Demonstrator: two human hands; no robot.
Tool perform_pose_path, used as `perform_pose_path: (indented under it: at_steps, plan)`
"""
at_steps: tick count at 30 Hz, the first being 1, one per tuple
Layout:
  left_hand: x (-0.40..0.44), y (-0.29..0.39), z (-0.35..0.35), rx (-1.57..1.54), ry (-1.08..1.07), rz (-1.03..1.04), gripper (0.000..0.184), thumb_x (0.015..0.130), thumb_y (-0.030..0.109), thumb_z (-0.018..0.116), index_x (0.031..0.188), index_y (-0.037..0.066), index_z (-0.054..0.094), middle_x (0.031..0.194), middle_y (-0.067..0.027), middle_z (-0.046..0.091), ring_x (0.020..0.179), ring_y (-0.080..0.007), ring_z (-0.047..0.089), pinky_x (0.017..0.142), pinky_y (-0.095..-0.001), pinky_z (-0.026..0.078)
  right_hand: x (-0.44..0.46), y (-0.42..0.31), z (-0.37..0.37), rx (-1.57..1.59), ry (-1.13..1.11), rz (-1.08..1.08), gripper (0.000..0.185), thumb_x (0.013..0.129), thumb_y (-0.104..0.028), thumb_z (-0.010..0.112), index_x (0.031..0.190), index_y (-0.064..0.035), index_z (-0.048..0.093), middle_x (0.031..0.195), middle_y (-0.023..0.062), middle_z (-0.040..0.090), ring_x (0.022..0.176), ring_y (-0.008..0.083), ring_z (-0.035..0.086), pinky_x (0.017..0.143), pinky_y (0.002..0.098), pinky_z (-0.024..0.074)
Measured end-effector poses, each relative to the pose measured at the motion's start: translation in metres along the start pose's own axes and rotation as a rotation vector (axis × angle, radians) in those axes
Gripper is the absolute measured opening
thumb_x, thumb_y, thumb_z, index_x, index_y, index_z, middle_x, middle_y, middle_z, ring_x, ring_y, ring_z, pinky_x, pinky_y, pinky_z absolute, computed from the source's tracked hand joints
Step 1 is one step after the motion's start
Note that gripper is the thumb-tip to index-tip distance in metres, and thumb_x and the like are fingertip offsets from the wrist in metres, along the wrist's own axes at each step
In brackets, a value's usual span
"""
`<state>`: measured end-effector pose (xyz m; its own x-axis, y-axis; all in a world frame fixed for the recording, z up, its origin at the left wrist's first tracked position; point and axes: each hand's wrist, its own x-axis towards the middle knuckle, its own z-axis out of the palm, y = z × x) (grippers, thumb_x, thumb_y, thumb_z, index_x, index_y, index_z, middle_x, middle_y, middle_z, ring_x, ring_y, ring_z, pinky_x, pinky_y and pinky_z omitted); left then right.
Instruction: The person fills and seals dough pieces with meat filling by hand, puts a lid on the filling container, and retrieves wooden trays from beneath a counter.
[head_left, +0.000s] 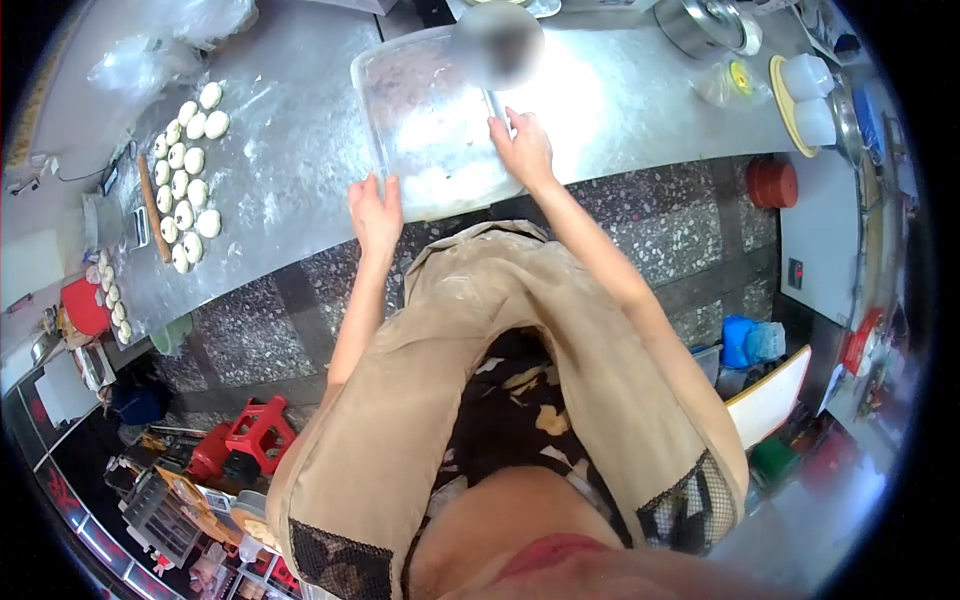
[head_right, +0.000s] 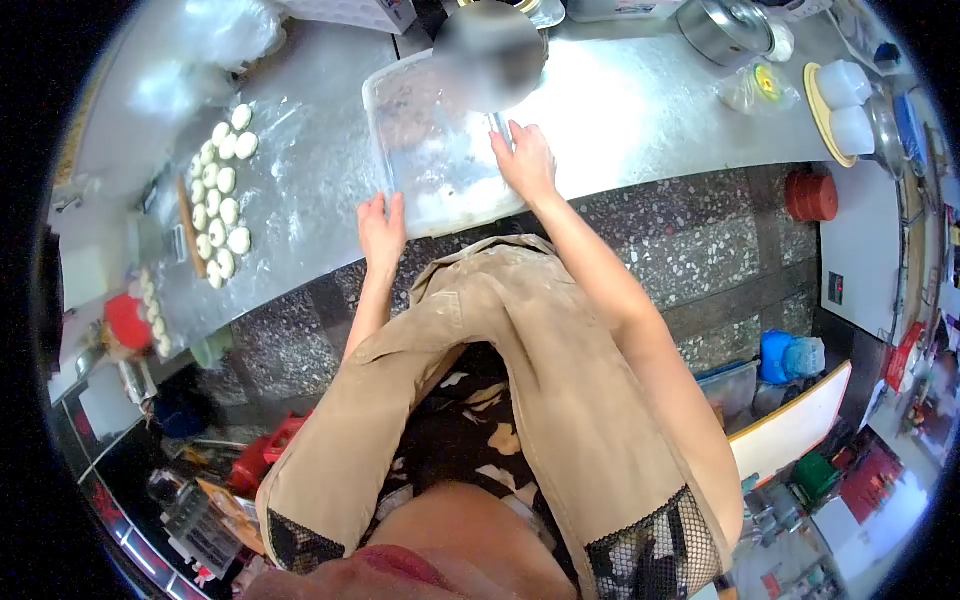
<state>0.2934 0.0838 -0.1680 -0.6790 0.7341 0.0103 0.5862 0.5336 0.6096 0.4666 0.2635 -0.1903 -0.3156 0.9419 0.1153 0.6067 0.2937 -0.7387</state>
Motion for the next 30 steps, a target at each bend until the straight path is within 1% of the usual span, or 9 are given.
perform_pose_path:
  at_steps: [9, 11, 12, 13, 15, 17, 20, 26, 30]
  plan:
    - [0.015, -0.027, 0.007, -0.108, -0.065, 0.088, 0.053, 0.083, 0.036, 0.057, 0.116, -0.006, 0.052, 0.100, -0.0250, 0.051, 0.096, -0.0370, 0.051, 0.084, -0.0407, 0.042, -0.010, 0.014, -0.005, -0.094, -0.266, 0.099, 0.048, 0.080, -0.044, 0.057, 0.102, -0.0012, 0.061, 0.089, 0.0241, 0.057, 0.085, 0.0378, 0.057, 0.077, 0.0460, 0.0460]
    - [0.047, -0.033, 0.020, -0.218, -0.078, -0.032, 0.058, 0.082, 0.038, 0.061, 0.118, -0.007, 0.050, 0.108, -0.0222, 0.053, 0.101, -0.0313, 0.053, 0.085, -0.0390, 0.043, 0.008, 0.038, 0.019, 0.110, 0.025, 0.170, 0.059, 0.079, -0.044, 0.062, 0.113, 0.0032, 0.053, 0.096, 0.0206, 0.060, 0.092, 0.0327, 0.059, 0.083, 0.0427, 0.0460]
    - [0.062, -0.034, 0.024, -0.670, -0.343, -0.300, 0.059, 0.082, 0.038, 0.062, 0.120, -0.006, 0.048, 0.111, -0.0182, 0.055, 0.103, -0.0281, 0.053, 0.088, -0.0378, 0.042, 0.015, 0.036, 0.016, 0.569, -0.238, 0.516, 0.072, 0.075, -0.046, 0.067, 0.119, 0.0074, 0.046, 0.099, 0.0171, 0.061, 0.096, 0.0287, 0.059, 0.087, 0.0395, 0.0450]
    - [0.070, -0.037, 0.024, -1.117, -0.612, -0.567, 0.060, 0.083, 0.037, 0.062, 0.122, -0.005, 0.047, 0.113, -0.0142, 0.056, 0.104, -0.0248, 0.053, 0.090, -0.0367, 0.042, 0.014, 0.033, 0.012, 0.574, -0.234, 0.512, 0.072, 0.075, -0.046, 0.067, 0.119, 0.0074, 0.046, 0.099, 0.0171, 0.061, 0.096, 0.0287, 0.059, 0.087, 0.0395, 0.0450]
    - [0.083, -0.038, 0.018, -1.113, -0.660, -0.554, 0.058, 0.077, 0.033, 0.069, 0.115, -0.008, 0.051, 0.115, -0.0149, 0.056, 0.100, -0.0206, 0.056, 0.084, -0.0328, 0.046, 0.016, 0.026, 0.003, 0.962, -0.514, 0.582, 0.072, 0.072, -0.046, 0.070, 0.113, 0.0090, 0.050, 0.101, 0.0143, 0.062, 0.090, 0.0274, 0.060, 0.083, 0.0386, 0.0465]
    - [0.083, -0.034, 0.014, -0.644, -0.532, -0.437, 0.056, 0.077, 0.032, 0.070, 0.113, -0.008, 0.052, 0.105, -0.0139, 0.060, 0.094, -0.0206, 0.058, 0.083, -0.0325, 0.047, 0.014, 0.019, 0.000, 0.776, -0.377, 0.475, 0.066, 0.072, -0.048, 0.068, 0.106, 0.0067, 0.056, 0.096, 0.0169, 0.064, 0.085, 0.0288, 0.062, 0.078, 0.0392, 0.0477]
    - [0.080, -0.024, -0.001, -0.732, -0.638, -0.433, 0.060, 0.076, 0.034, 0.072, 0.113, -0.008, 0.051, 0.099, -0.0126, 0.062, 0.092, -0.0207, 0.060, 0.082, -0.0329, 0.048, 0.008, -0.009, -0.018, 0.034, -0.315, 0.235, 0.058, 0.076, -0.051, 0.059, 0.098, 0.0030, 0.060, 0.083, 0.0229, 0.063, 0.083, 0.0357, 0.062, 0.075, 0.0417, 0.0471]
    - [0.084, -0.047, 0.019, -1.036, -0.765, -0.501, 0.069, 0.078, 0.040, 0.068, 0.122, -0.005, 0.040, 0.114, -0.0140, 0.054, 0.103, -0.0228, 0.055, 0.086, -0.0358, 0.047, 0.006, -0.005, -0.011, 0.062, -0.214, 0.157, 0.053, 0.078, -0.048, 0.057, 0.095, 0.0022, 0.061, 0.085, 0.0230, 0.063, 0.085, 0.0378, 0.061, 0.076, 0.0433, 0.0468]
    - [0.085, -0.032, 0.002, -0.647, -0.635, -0.393, 0.063, 0.076, 0.043, 0.067, 0.113, -0.005, 0.050, 0.101, -0.0143, 0.060, 0.094, -0.0263, 0.060, 0.079, -0.0373, 0.049, 0.002, -0.011, -0.014, 0.066, -0.249, 0.169, 0.046, 0.080, -0.044, 0.056, 0.097, -0.0014, 0.061, 0.087, 0.0226, 0.063, 0.086, 0.0377, 0.061, 0.076, 0.0433, 0.0467]
